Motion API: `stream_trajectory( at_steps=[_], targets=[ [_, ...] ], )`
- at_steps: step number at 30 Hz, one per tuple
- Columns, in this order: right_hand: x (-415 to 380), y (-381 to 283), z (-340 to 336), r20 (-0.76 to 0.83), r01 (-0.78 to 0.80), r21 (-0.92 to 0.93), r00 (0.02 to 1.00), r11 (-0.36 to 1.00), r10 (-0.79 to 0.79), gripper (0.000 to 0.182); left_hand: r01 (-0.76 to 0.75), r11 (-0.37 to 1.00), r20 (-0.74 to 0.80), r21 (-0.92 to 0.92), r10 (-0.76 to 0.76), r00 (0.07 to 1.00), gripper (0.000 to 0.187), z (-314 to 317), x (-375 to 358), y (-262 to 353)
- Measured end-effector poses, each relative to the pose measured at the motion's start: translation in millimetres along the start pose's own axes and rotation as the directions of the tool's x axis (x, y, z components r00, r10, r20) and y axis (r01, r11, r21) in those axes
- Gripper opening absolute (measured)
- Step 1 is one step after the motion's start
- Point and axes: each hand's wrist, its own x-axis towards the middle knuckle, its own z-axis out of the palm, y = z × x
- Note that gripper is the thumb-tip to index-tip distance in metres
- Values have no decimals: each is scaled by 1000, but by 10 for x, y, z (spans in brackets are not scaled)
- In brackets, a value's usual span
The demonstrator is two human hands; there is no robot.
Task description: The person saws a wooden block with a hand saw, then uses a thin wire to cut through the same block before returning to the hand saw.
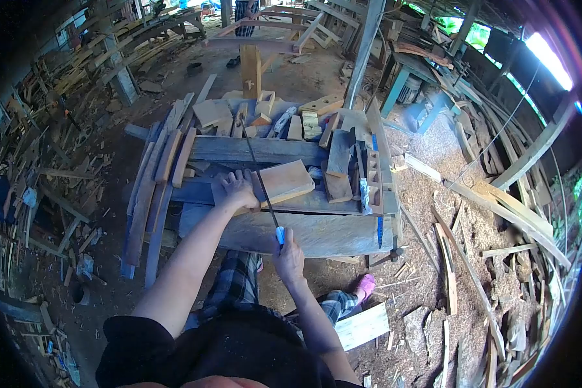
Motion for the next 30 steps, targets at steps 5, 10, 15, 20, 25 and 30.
stream_trajectory(
  at_steps=[5,10,15,20,25,30],
  targets=[
    [-143,-78,-18,-30,0,-18,1000,1000,0,23,-34,997,-13,65,35,999,97,124,42,-45],
    [-182,-142,62,-44,-34,-57,999,998,32,22,-52,987,54,154,44,998,98,108,52,-52],
    [-139,-79,-15,-36,-7,-45,999,999,6,23,-37,986,80,163,24,996,104,56,73,5],
    [-151,-187,-238,-29,5,-66,1000,998,-7,23,-78,992,437,103,25,899,95,-160,243,-5],
    [29,-452,-371,-67,50,-69,996,996,-54,21,111,925,759,-364,226,611,62,-292,528,-235],
    [328,-643,-349,-59,23,-68,998,997,-27,23,-225,891,493,-393,411,767,80,-472,599,-364]
  ],
)
